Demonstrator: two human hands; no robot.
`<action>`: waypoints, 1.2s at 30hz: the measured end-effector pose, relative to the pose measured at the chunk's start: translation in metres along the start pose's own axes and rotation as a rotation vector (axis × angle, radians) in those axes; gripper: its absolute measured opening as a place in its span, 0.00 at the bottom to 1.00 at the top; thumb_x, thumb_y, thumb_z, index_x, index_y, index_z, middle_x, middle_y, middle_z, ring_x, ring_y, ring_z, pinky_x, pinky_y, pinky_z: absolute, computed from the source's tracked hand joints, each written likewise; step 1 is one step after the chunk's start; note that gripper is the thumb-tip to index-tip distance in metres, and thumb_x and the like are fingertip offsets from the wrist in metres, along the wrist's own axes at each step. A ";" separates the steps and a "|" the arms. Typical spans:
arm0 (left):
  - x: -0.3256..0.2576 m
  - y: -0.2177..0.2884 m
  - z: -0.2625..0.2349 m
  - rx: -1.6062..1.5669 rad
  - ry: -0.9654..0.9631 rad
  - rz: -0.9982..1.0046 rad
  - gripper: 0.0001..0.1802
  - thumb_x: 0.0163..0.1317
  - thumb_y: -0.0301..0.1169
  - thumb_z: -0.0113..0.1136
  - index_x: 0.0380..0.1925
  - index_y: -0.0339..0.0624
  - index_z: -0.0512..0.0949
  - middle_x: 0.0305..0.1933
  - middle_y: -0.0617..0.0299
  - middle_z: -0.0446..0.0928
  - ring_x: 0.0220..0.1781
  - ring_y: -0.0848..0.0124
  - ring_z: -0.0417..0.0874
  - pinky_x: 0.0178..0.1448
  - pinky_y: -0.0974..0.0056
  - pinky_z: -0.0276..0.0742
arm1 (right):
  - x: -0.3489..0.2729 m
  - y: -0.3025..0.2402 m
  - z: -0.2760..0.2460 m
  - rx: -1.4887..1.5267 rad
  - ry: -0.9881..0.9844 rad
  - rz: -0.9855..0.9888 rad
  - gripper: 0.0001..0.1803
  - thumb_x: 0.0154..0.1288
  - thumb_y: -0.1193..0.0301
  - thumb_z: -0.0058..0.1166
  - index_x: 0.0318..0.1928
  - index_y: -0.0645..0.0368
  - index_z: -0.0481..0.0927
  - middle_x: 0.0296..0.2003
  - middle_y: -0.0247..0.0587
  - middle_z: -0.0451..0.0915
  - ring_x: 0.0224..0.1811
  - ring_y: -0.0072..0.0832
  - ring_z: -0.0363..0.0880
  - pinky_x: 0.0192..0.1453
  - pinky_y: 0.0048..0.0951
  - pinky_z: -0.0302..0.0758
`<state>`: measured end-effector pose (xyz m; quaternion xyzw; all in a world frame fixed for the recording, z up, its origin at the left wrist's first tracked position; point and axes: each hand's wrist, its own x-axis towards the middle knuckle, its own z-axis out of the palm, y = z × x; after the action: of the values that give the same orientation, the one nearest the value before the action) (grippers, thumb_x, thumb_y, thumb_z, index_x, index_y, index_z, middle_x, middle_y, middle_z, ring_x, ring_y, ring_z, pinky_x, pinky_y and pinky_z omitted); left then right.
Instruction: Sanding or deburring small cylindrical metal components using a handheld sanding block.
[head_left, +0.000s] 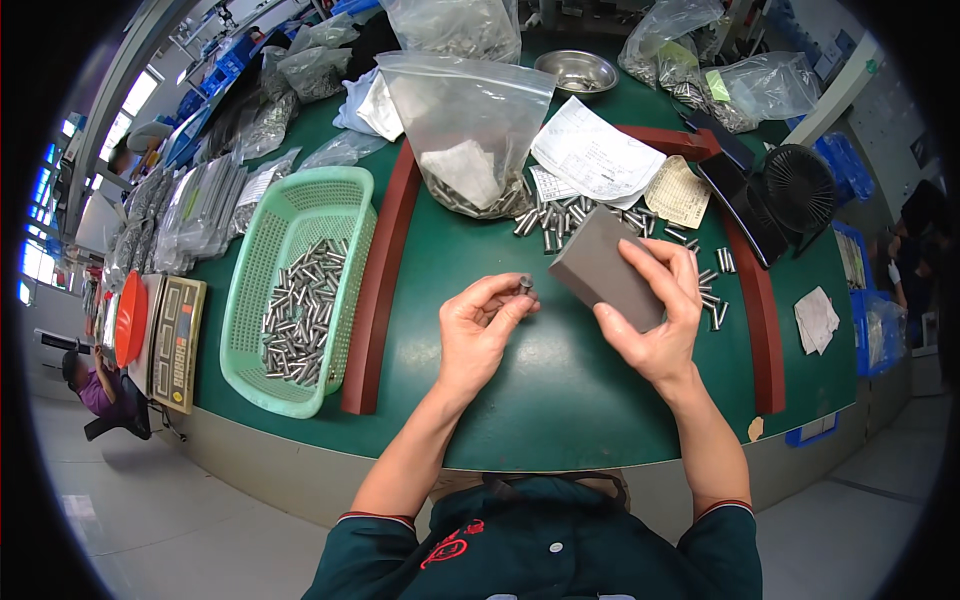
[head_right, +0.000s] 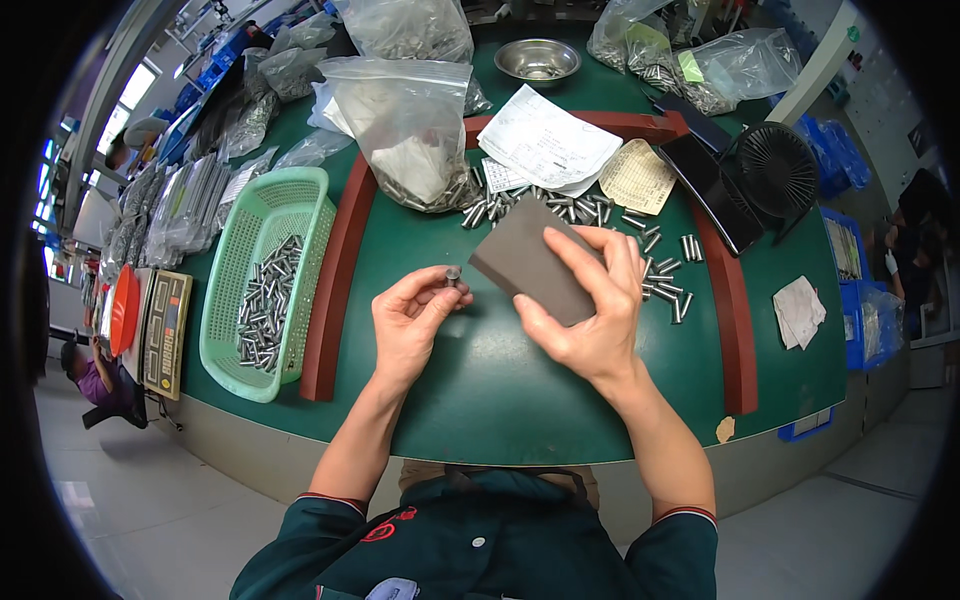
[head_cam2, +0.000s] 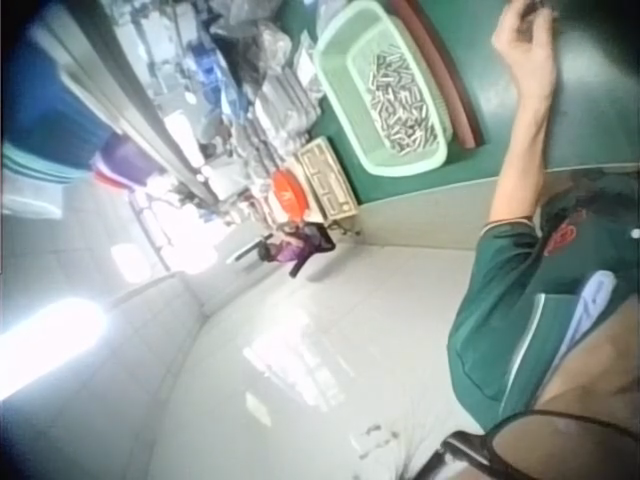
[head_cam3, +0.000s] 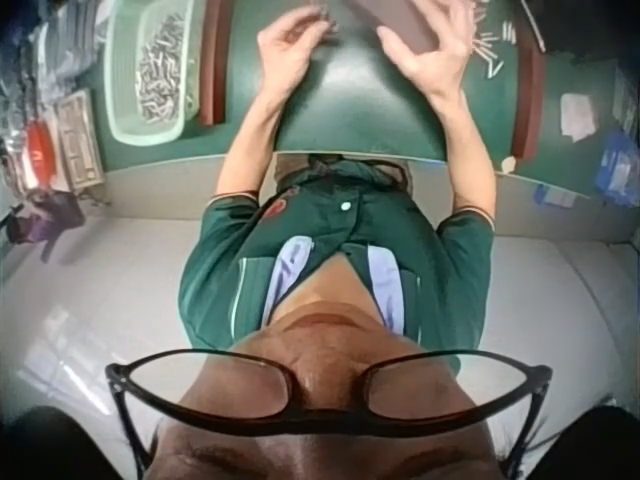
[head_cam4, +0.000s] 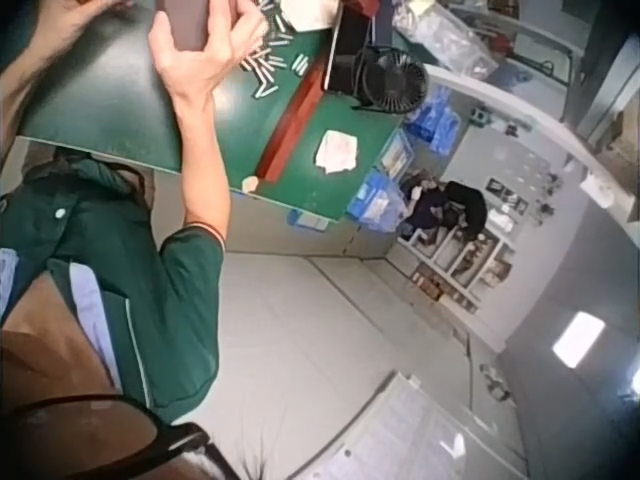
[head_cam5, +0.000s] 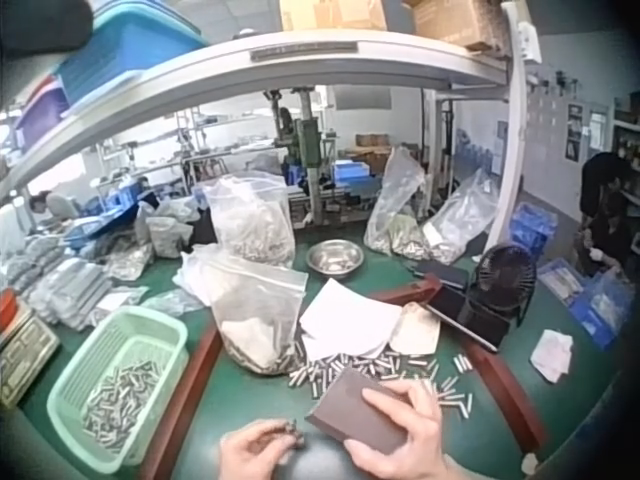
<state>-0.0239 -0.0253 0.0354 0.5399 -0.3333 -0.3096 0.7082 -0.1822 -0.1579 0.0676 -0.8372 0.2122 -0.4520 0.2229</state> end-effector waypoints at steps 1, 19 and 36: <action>0.000 -0.001 0.000 -0.069 0.000 -0.060 0.12 0.58 0.16 0.61 0.43 0.30 0.79 0.39 0.59 0.82 0.39 0.72 0.84 0.47 0.68 0.80 | -0.001 -0.003 0.002 -0.007 -0.007 -0.064 0.32 0.33 0.65 0.68 0.47 0.59 0.83 0.44 0.46 0.76 0.42 0.39 0.73 0.49 0.36 0.66; -0.004 0.004 0.003 -0.156 -0.156 -0.277 0.08 0.61 0.17 0.58 0.40 0.31 0.81 0.35 0.59 0.83 0.36 0.76 0.82 0.42 0.70 0.80 | -0.002 -0.005 0.011 0.129 -0.041 -0.135 0.33 0.33 0.62 0.69 0.47 0.56 0.83 0.43 0.45 0.77 0.42 0.37 0.73 0.51 0.38 0.65; 0.004 0.004 -0.009 -0.593 -0.223 -0.639 0.15 0.67 0.32 0.57 0.47 0.31 0.75 0.35 0.60 0.80 0.34 0.74 0.83 0.39 0.73 0.79 | 0.003 0.019 0.003 0.026 0.056 0.171 0.28 0.39 0.66 0.69 0.46 0.61 0.83 0.41 0.41 0.77 0.44 0.34 0.73 0.50 0.34 0.69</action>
<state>-0.0137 -0.0227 0.0378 0.3530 -0.1209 -0.6513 0.6607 -0.1811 -0.1745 0.0572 -0.8001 0.2834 -0.4572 0.2654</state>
